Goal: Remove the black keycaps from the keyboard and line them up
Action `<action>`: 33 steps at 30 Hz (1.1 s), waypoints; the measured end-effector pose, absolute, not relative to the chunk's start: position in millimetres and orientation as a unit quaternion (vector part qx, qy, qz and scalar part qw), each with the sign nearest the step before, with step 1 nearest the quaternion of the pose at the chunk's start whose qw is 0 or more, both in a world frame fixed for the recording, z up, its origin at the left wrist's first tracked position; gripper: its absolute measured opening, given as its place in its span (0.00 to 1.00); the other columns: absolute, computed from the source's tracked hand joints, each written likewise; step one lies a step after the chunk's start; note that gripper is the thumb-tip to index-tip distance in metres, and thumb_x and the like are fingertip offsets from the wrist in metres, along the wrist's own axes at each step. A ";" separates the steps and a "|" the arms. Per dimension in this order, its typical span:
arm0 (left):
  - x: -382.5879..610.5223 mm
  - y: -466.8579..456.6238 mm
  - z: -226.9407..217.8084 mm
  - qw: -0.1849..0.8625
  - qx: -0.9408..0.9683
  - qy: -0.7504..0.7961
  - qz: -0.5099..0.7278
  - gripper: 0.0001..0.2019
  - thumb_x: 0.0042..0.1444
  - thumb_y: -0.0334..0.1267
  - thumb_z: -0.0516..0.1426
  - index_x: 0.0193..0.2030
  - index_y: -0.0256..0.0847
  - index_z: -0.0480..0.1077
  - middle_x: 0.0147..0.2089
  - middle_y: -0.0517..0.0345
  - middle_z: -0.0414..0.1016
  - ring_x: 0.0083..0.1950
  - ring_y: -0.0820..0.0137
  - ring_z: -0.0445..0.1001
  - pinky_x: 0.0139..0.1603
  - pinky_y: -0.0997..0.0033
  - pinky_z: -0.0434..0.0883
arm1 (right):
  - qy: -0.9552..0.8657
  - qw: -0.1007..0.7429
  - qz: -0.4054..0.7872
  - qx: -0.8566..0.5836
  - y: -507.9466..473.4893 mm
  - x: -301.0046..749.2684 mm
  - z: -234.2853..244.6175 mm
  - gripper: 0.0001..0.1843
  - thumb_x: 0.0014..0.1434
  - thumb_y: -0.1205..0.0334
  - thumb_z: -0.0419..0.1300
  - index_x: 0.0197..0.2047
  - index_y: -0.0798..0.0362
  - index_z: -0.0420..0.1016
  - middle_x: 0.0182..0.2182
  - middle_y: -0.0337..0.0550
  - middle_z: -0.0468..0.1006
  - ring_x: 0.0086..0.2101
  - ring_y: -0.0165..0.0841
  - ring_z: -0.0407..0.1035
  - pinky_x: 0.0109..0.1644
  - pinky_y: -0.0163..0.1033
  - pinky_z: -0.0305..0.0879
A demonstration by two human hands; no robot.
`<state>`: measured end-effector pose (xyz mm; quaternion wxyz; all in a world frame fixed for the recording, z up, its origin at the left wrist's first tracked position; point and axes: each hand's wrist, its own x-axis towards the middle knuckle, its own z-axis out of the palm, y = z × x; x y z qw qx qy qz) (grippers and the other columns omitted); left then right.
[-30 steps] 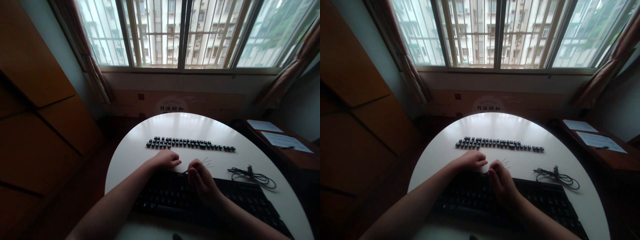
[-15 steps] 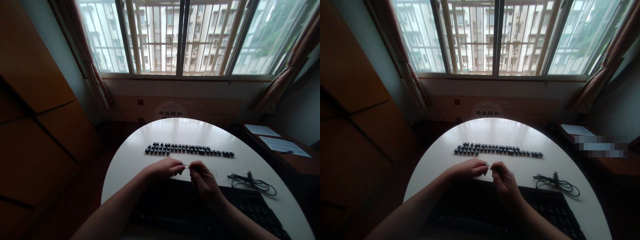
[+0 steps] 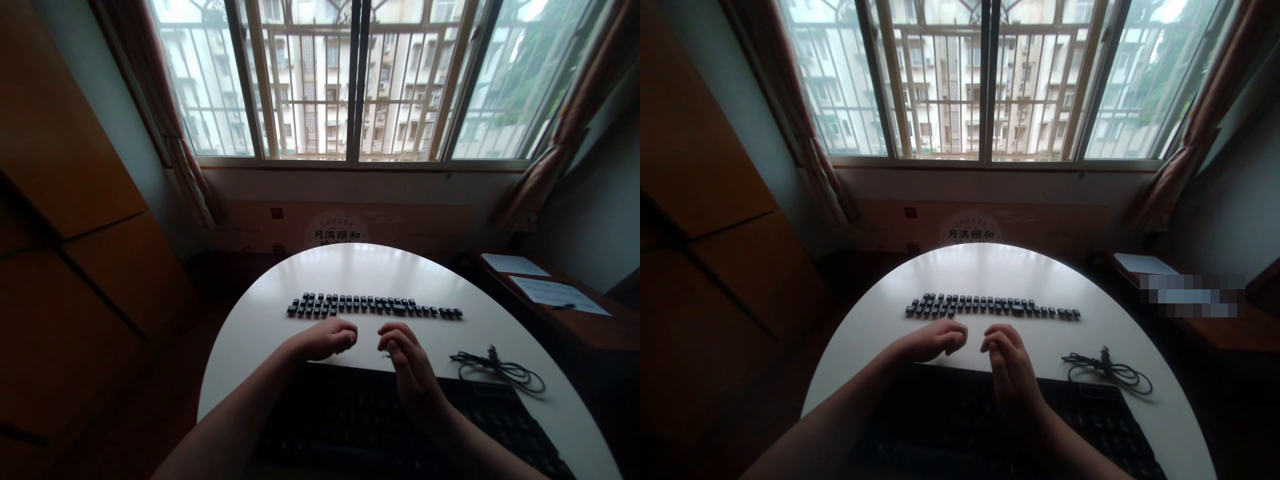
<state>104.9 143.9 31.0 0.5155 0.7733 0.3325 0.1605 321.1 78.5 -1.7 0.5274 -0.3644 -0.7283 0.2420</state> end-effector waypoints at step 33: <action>102.5 123.9 63.2 0.394 0.852 0.345 0.010 0.24 0.66 0.55 0.47 0.42 0.38 0.75 0.35 0.57 0.75 0.33 0.70 0.69 0.34 0.73 0.63 | -0.799 0.400 0.188 -0.407 79.5 313.9 -4.8 0.07 0.64 0.61 0.59 0.44 0.50 0.75 0.36 0.43 0.75 0.31 0.34 0.71 0.34 0.37 0.69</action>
